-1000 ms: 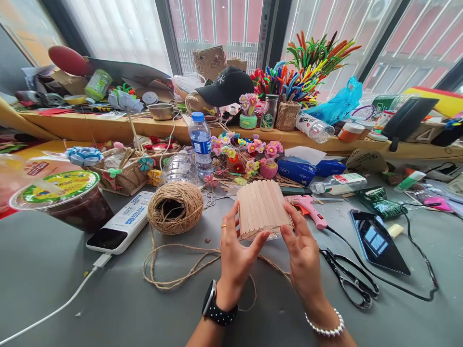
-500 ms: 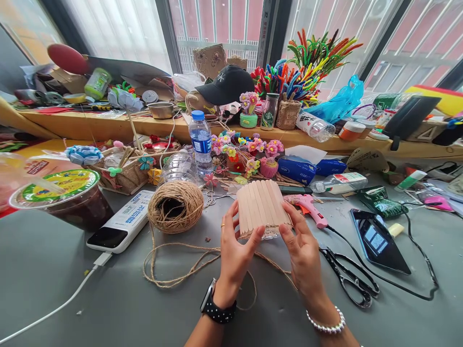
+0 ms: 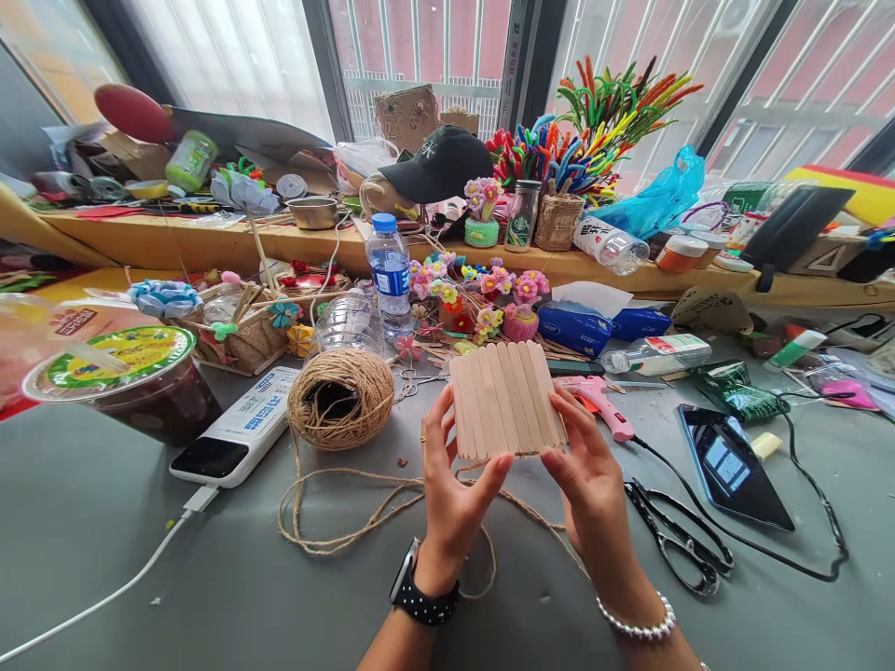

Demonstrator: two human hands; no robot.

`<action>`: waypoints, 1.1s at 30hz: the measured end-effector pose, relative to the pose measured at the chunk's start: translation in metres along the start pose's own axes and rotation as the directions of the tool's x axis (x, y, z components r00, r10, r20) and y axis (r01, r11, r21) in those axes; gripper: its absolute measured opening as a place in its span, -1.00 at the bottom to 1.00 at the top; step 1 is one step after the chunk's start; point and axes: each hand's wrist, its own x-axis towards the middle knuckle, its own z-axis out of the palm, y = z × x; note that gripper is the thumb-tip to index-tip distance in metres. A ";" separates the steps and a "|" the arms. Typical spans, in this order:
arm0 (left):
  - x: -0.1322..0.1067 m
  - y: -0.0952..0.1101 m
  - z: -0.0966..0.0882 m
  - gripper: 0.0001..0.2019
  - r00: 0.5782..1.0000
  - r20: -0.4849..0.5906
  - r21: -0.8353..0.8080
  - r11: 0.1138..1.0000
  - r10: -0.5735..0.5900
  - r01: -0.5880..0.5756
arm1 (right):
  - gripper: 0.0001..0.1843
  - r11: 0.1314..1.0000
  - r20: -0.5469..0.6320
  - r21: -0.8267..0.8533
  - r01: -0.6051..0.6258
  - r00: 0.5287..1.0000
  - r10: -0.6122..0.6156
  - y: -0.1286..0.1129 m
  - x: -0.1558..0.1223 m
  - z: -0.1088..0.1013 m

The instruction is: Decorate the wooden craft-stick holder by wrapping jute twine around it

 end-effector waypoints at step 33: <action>0.004 -0.006 -0.008 -0.33 0.976 -0.024 -0.073 0.973 0.219 -0.220 | -0.54 0.983 0.037 0.160 -0.094 0.995 0.089 -0.001 -0.001 -0.008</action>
